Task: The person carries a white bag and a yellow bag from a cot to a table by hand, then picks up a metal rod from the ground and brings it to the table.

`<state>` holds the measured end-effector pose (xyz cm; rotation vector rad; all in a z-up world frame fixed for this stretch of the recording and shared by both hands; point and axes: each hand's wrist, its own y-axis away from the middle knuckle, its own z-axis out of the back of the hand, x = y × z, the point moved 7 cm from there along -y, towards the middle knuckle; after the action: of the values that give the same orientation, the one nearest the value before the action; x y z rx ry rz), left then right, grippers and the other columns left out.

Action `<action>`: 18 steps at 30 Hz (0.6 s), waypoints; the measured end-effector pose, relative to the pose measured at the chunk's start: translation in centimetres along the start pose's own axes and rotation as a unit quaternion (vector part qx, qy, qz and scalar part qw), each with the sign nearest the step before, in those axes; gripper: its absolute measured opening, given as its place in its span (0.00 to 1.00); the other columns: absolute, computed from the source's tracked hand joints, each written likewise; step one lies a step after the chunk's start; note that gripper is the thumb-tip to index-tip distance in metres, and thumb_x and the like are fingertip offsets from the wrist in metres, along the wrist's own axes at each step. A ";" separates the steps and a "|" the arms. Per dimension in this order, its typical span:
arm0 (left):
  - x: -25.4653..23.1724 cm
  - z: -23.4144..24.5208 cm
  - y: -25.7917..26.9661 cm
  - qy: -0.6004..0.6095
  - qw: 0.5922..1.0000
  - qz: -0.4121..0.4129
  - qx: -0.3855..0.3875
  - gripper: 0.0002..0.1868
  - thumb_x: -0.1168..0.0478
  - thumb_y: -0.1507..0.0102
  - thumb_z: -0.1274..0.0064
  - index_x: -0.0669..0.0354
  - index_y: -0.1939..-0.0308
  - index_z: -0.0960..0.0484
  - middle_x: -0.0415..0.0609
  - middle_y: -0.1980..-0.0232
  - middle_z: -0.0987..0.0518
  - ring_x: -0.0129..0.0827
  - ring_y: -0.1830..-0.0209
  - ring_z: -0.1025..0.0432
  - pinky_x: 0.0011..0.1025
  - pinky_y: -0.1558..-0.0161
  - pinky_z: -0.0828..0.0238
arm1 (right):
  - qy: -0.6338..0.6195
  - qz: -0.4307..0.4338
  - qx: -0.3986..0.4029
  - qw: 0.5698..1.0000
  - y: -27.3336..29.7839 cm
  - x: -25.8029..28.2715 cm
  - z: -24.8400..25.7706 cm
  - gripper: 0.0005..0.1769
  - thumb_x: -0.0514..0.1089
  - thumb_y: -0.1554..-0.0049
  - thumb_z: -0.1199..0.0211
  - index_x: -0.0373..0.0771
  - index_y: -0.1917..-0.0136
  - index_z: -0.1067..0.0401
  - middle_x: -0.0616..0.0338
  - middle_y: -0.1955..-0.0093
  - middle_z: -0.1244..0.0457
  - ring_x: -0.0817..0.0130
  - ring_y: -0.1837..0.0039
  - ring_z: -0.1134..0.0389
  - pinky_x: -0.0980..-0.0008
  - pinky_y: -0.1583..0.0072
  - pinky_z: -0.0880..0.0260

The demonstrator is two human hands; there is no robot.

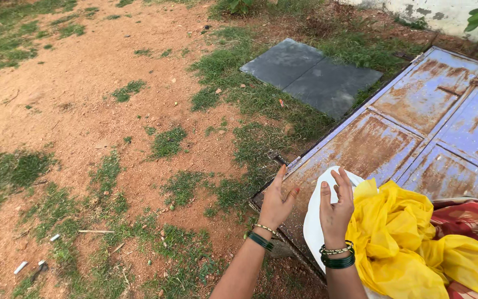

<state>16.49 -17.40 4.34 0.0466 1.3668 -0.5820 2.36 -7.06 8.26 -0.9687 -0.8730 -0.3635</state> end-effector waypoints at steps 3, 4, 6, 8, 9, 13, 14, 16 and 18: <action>2.3 3.3 -0.1 -0.004 0.999 0.016 -0.044 0.41 0.59 0.36 0.43 0.65 0.23 0.43 0.64 0.26 0.32 0.47 0.24 0.37 0.35 0.28 0.42 | -0.044 -0.025 0.035 0.998 0.6 0.7 -3.4 0.20 0.44 0.36 0.39 0.34 0.33 0.31 0.47 0.24 0.42 0.56 0.26 0.39 0.63 0.32 0.37; 2.8 4.4 0.0 0.008 0.998 0.023 -0.061 0.40 0.60 0.36 0.43 0.64 0.23 0.43 0.63 0.25 0.32 0.46 0.24 0.37 0.35 0.27 0.43 | -0.048 -0.023 0.043 0.998 0.7 0.9 -4.3 0.20 0.44 0.36 0.39 0.34 0.33 0.31 0.47 0.24 0.42 0.56 0.26 0.39 0.63 0.32 0.37; 3.8 6.7 0.0 -0.010 0.996 0.038 -0.084 0.40 0.58 0.36 0.43 0.64 0.23 0.43 0.62 0.25 0.32 0.46 0.24 0.37 0.36 0.27 0.44 | -0.018 -0.019 0.059 0.998 0.9 1.3 -6.2 0.19 0.43 0.37 0.39 0.34 0.34 0.30 0.48 0.24 0.40 0.58 0.28 0.37 0.63 0.33 0.37; 4.4 8.9 -0.1 -0.027 0.993 0.053 -0.106 0.40 0.57 0.35 0.43 0.63 0.23 0.43 0.61 0.25 0.32 0.46 0.24 0.38 0.36 0.27 0.45 | -0.014 0.023 0.067 0.997 1.0 2.2 -7.6 0.20 0.43 0.35 0.39 0.34 0.33 0.29 0.48 0.23 0.40 0.57 0.26 0.38 0.63 0.31 0.38; 4.5 10.0 -0.1 -0.010 0.991 0.050 -0.120 0.41 0.56 0.35 0.43 0.62 0.22 0.44 0.61 0.24 0.33 0.46 0.23 0.39 0.37 0.26 0.45 | -0.007 0.064 0.068 0.996 1.1 3.0 -8.3 0.20 0.43 0.34 0.39 0.33 0.31 0.29 0.48 0.23 0.40 0.57 0.24 0.39 0.62 0.28 0.39; 6.2 13.9 0.1 -0.025 0.975 0.177 -0.129 0.42 0.51 0.35 0.46 0.52 0.21 0.48 0.53 0.24 0.35 0.43 0.23 0.41 0.40 0.28 0.46 | -0.055 -0.078 0.126 0.988 0.9 2.6 -12.6 0.22 0.47 0.38 0.39 0.36 0.32 0.29 0.52 0.23 0.42 0.66 0.46 0.36 0.70 0.49 0.32; 6.4 14.9 0.0 -0.027 0.974 0.178 -0.137 0.42 0.51 0.35 0.46 0.52 0.21 0.48 0.53 0.24 0.35 0.43 0.23 0.41 0.40 0.28 0.46 | -0.077 -0.074 0.135 0.985 1.0 3.1 -13.6 0.22 0.47 0.38 0.40 0.36 0.33 0.30 0.52 0.23 0.42 0.69 0.46 0.36 0.71 0.51 0.34; 6.4 16.9 -0.5 -0.047 0.976 0.136 -0.164 0.42 0.51 0.35 0.45 0.52 0.21 0.47 0.54 0.24 0.33 0.44 0.23 0.40 0.40 0.26 0.46 | -0.104 -0.069 0.149 0.981 0.8 3.7 -15.7 0.22 0.47 0.37 0.40 0.35 0.33 0.30 0.52 0.23 0.42 0.72 0.45 0.36 0.72 0.54 0.36; 7.4 18.6 -0.9 -0.048 0.974 0.123 -0.185 0.42 0.53 0.35 0.45 0.53 0.21 0.48 0.54 0.24 0.33 0.45 0.23 0.39 0.40 0.25 0.46 | -0.056 -0.044 0.162 0.984 0.7 4.0 -17.9 0.22 0.46 0.37 0.39 0.36 0.33 0.29 0.52 0.23 0.41 0.65 0.45 0.36 0.67 0.46 0.33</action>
<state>33.60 -27.58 1.97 -0.1110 1.3315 -0.1153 13.86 -21.25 6.14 -0.6560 -1.0433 -0.2341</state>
